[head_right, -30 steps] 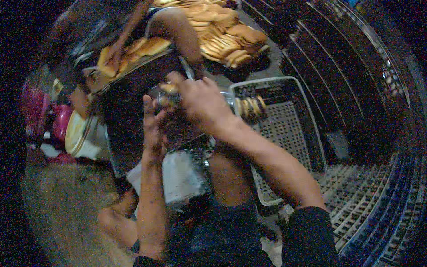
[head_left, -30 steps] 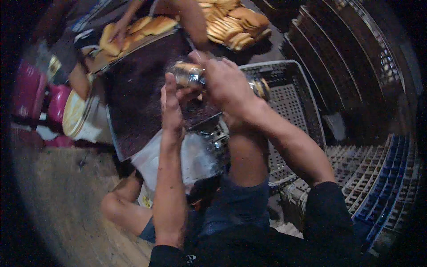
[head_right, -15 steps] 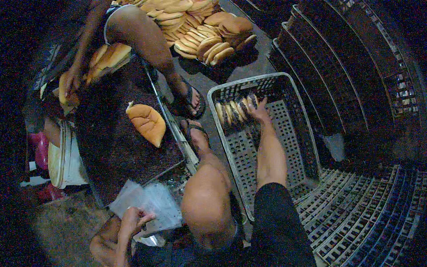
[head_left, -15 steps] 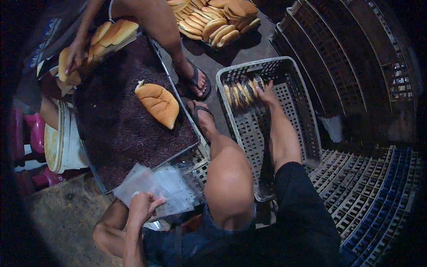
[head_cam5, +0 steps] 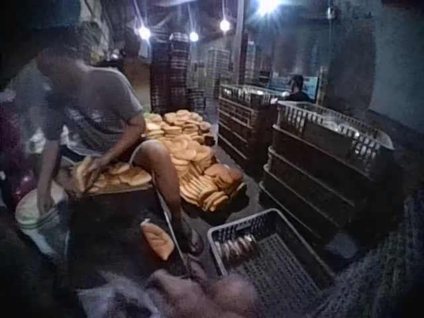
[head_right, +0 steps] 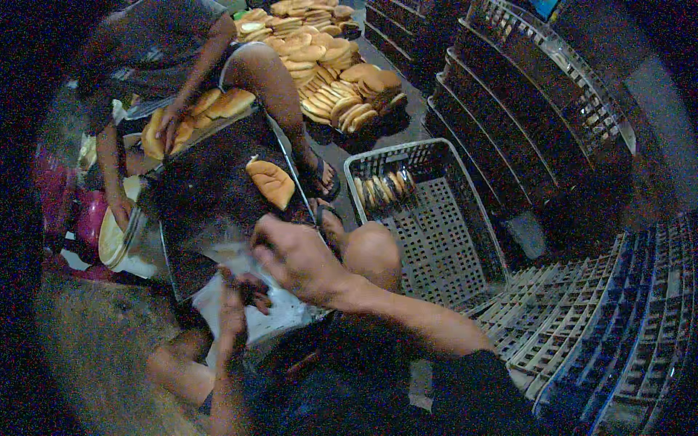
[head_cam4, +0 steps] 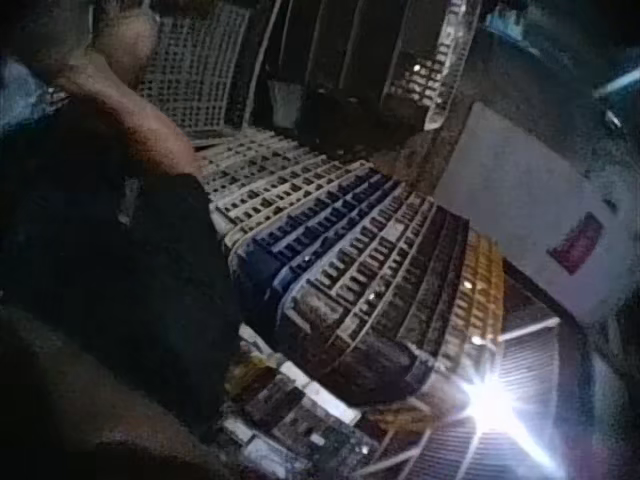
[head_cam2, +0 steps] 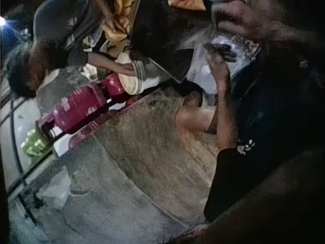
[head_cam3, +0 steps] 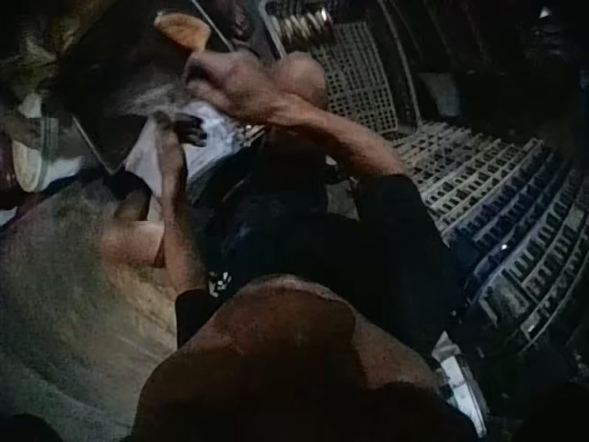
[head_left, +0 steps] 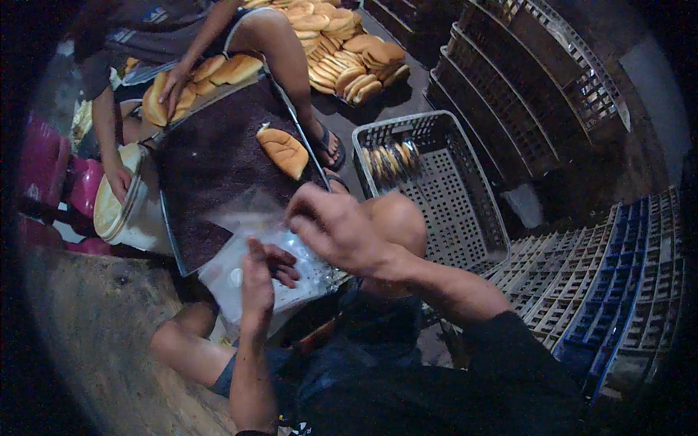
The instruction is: The person sits on the floor and repeatedly takes round bread buns, places them into clear plastic bags, and arranges the filled bags into a white plastic basket. A coworker is visible in the background handling similar buns.
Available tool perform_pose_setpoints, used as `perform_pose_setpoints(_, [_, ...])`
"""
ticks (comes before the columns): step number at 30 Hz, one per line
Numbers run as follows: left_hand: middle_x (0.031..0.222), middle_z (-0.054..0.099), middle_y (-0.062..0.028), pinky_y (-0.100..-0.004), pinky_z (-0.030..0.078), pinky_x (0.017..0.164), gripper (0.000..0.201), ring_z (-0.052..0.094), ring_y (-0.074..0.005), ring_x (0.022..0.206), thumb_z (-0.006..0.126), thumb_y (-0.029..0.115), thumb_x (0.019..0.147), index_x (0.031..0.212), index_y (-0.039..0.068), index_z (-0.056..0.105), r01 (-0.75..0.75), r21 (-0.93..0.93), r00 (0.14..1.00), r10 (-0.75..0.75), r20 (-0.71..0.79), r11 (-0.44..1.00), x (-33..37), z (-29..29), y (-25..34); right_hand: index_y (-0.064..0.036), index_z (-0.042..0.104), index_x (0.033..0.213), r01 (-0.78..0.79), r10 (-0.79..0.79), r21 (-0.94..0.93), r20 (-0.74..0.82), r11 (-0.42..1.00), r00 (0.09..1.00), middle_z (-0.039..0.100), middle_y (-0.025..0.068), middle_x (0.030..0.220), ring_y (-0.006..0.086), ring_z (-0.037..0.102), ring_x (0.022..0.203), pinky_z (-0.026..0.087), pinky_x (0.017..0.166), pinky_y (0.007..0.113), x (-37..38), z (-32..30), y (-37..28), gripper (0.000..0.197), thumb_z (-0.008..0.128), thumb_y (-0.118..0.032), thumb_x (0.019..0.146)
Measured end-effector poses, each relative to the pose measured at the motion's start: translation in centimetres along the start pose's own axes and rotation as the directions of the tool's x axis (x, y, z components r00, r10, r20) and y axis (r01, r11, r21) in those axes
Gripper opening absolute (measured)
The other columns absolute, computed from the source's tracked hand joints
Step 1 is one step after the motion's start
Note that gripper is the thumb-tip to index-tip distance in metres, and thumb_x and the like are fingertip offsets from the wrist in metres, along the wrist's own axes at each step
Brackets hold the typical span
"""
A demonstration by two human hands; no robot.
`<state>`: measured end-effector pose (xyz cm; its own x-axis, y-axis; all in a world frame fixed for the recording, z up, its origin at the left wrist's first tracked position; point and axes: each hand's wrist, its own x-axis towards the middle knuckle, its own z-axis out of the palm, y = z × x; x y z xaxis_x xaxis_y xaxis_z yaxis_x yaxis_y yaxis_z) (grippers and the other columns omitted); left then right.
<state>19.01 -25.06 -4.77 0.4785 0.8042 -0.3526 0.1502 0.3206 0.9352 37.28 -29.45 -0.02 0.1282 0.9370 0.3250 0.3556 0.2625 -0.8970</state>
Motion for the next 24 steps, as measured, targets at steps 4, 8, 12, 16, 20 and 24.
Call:
perform_pose_setpoints(4, [0.082,0.066,-0.0137,-0.035,0.051,0.066,0.07,0.065,-0.0229,0.074,0.033,0.064,0.09,0.09,0.0,0.063,0.159,-0.462,0.987,-0.155,0.046,0.872,-0.4,-0.3,-2.0,-0.0028,0.053,0.095,-0.364,0.379,0.194,-0.047,0.911,0.924,0.059,0.0171,0.096,0.0267,0.061,0.084,0.049,0.07,0.038,-2.3,0.9,1.9,0.025,0.056,-0.026,0.088])
perform_pose_setpoints(8, [0.092,0.066,-0.0121,-0.0352,0.052,0.067,0.038,0.065,-0.0221,0.084,0.044,0.037,0.096,0.099,0.002,0.061,-0.333,-0.448,0.925,0.194,-0.328,0.83,-0.5,-1.2,2.1,-0.0062,0.042,0.109,-0.102,0.328,0.534,-0.347,0.839,0.879,0.049,0.0143,0.12,0.0228,0.056,0.101,0.048,0.086,0.037,-4.9,4.2,2.3,0.031,0.05,-0.032,0.095])
perform_pose_setpoints(12, [0.094,0.066,-0.0137,-0.0328,0.053,0.064,0.036,0.065,-0.0207,0.083,0.044,0.033,0.097,0.099,0.001,0.06,-0.34,-0.472,0.923,0.191,-0.336,0.814,-2.0,-4.2,3.4,-0.0075,0.042,0.118,-0.491,0.568,0.855,0.491,-0.168,0.66,0.048,0.0158,0.122,0.0255,0.058,0.102,0.049,0.087,0.046,-4.6,7.1,2.1,0.035,0.052,-0.03,0.094])
perform_pose_setpoints(16, [0.09,0.066,-0.0114,-0.03,0.052,0.059,0.03,0.065,-0.0194,0.08,0.053,0.03,0.094,0.1,0.001,0.059,-0.319,-0.49,0.889,0.078,-0.451,0.811,-1.5,-8.3,1.1,-0.0031,0.052,0.1,-0.19,0.538,0.84,-0.137,0.508,0.832,0.062,0.009,0.088,0.0163,0.063,0.071,0.056,0.064,0.032,-1.6,9.9,1.2,0.02,0.059,-0.019,0.091])
perform_pose_setpoints(20, [0.081,0.065,-0.0066,-0.0274,0.05,0.054,0.03,0.063,-0.0162,0.07,0.062,0.033,0.088,0.093,0.004,0.059,-0.274,-0.459,0.785,-0.079,-0.614,0.845,0.5,-8.8,-0.1,-0.0028,0.054,0.091,-0.415,0.614,0.604,-0.161,0.68,0.773,0.062,0.0072,0.076,0.0128,0.06,0.061,0.05,0.055,0.028,-1.4,10.4,1.0,0.015,0.059,-0.017,0.09])
perform_pose_setpoints(24, [0.071,0.062,-0.0063,-0.0248,0.047,0.045,0.033,0.06,-0.0145,0.056,0.065,0.037,0.085,0.084,0.004,0.058,-0.372,-0.283,0.619,0.009,-0.786,0.884,4.5,-10.9,-2.3,-0.0041,0.055,0.097,-0.242,0.209,-0.114,-0.242,0.964,0.947,0.062,0.0118,0.078,0.0242,0.062,0.063,0.048,0.06,0.036,1.3,10.4,5.5,0.022,0.065,-0.02,0.085])
